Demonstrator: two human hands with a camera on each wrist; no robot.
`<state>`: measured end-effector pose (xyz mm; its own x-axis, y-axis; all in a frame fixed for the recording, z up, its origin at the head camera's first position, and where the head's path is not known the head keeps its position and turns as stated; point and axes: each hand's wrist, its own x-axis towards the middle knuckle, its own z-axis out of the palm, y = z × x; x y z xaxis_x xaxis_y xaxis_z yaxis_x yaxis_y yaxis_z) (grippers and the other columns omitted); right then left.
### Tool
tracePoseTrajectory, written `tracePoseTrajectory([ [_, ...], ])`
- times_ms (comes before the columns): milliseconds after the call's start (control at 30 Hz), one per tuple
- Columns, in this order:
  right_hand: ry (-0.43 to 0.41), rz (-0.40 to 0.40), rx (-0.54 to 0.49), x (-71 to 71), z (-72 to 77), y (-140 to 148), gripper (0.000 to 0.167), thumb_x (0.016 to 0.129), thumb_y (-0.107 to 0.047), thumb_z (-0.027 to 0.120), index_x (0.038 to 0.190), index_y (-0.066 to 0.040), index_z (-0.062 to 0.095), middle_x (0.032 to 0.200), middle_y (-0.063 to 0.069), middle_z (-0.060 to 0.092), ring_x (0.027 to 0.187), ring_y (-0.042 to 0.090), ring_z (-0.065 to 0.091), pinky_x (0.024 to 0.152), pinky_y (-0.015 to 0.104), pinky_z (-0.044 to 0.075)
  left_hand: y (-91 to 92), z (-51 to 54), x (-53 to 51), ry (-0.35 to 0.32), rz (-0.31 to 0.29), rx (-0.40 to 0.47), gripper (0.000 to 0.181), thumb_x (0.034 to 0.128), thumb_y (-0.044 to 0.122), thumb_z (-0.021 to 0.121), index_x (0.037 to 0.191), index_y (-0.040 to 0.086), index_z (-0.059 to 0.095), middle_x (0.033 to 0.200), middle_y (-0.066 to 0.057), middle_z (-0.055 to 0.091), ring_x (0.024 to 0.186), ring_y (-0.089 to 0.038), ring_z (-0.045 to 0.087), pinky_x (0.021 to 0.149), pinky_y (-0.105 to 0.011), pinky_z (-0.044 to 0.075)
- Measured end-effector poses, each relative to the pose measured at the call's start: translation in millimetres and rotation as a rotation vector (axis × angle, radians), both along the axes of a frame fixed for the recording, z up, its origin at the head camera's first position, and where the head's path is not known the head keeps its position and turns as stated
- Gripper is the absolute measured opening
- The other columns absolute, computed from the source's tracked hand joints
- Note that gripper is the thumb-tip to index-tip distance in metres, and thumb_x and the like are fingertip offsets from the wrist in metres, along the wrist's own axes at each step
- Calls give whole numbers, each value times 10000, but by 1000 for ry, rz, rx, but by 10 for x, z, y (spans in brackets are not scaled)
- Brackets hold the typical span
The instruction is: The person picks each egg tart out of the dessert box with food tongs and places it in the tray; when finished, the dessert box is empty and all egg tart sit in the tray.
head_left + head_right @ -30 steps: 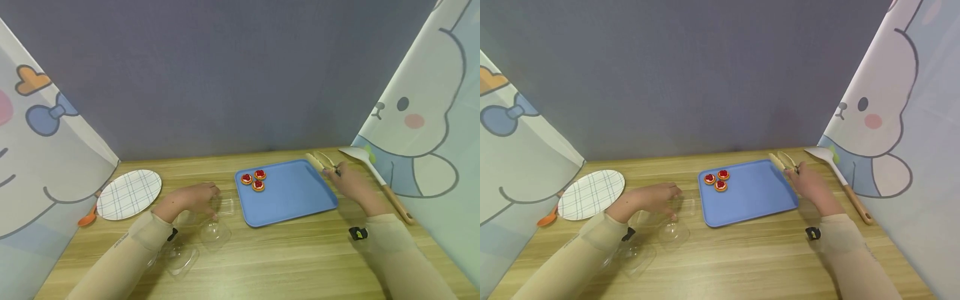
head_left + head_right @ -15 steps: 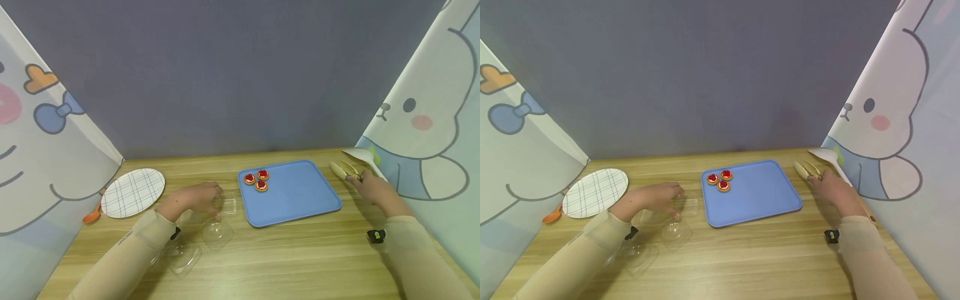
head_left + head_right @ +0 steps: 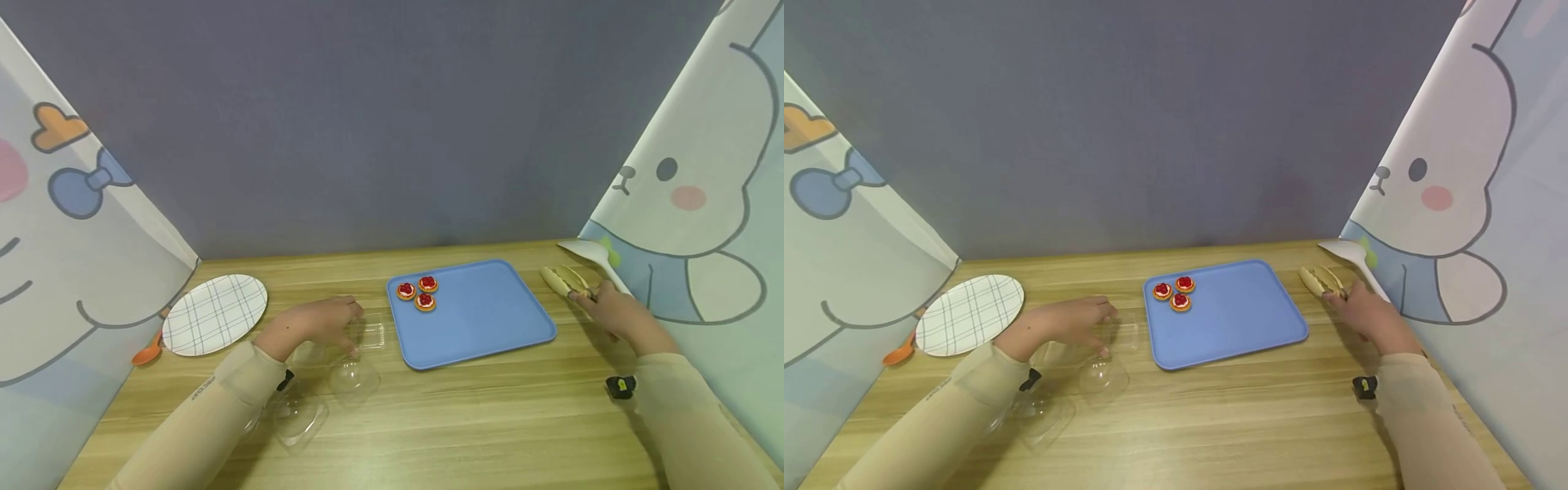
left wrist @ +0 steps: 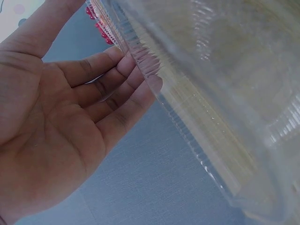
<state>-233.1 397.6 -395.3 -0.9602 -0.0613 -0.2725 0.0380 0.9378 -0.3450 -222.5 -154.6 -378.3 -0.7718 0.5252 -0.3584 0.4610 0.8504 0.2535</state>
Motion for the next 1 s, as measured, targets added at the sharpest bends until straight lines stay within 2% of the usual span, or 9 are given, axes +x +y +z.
tracePoseTrajectory([
  [67,9,4,7,-3,4,6,959,1119,-630,291,1370,293,224,620,94,571,528,245,577,612,405,487,0,5,-1,1,-1,0,822,859,388,901,1488,-16,559,1571,-198,533,1477,-381,518,1240,-511,438],
  [133,55,16,34,-12,2,18,907,1124,-600,324,1311,288,305,729,262,624,646,382,654,664,487,534,-2,3,-3,4,-3,-2,823,857,389,902,1488,-14,561,1575,-199,530,1480,-383,515,1242,-512,436],
  [233,113,36,80,-32,-22,28,853,1126,-553,383,1232,294,404,1039,514,577,943,647,632,801,680,549,-2,4,-2,6,-2,-6,820,856,386,903,1489,-9,561,1584,-201,522,1486,-386,510,1245,-515,432],
  [300,141,56,118,-53,-49,31,849,1123,-538,413,1191,307,461,1216,593,490,1101,747,542,883,769,507,0,5,0,5,1,-6,818,857,382,903,1491,-5,561,1586,-201,519,1488,-388,508,1245,-517,431],
  [400,138,69,149,-63,-84,33,841,1126,-508,430,1218,325,501,1280,592,468,1156,759,517,935,794,482,3,8,1,0,4,-6,815,858,378,903,1491,-3,560,1579,-199,524,1480,-387,515,1238,-518,439],
  [633,137,68,153,-76,-94,22,768,1125,-481,453,1132,271,604,1250,563,526,1088,726,581,885,772,512,4,19,11,0,4,-9,815,861,376,903,1490,-12,560,1562,-194,539,1462,-378,531,1226,-510,453],
  [1000,122,68,175,-47,-63,-16,835,1117,-497,459,1219,327,545,1302,583,477,1139,745,545,900,775,509,16,36,27,0,-5,-22,816,877,379,892,1499,-21,548,1572,-202,528,1466,-386,526,1226,-510,455],
])
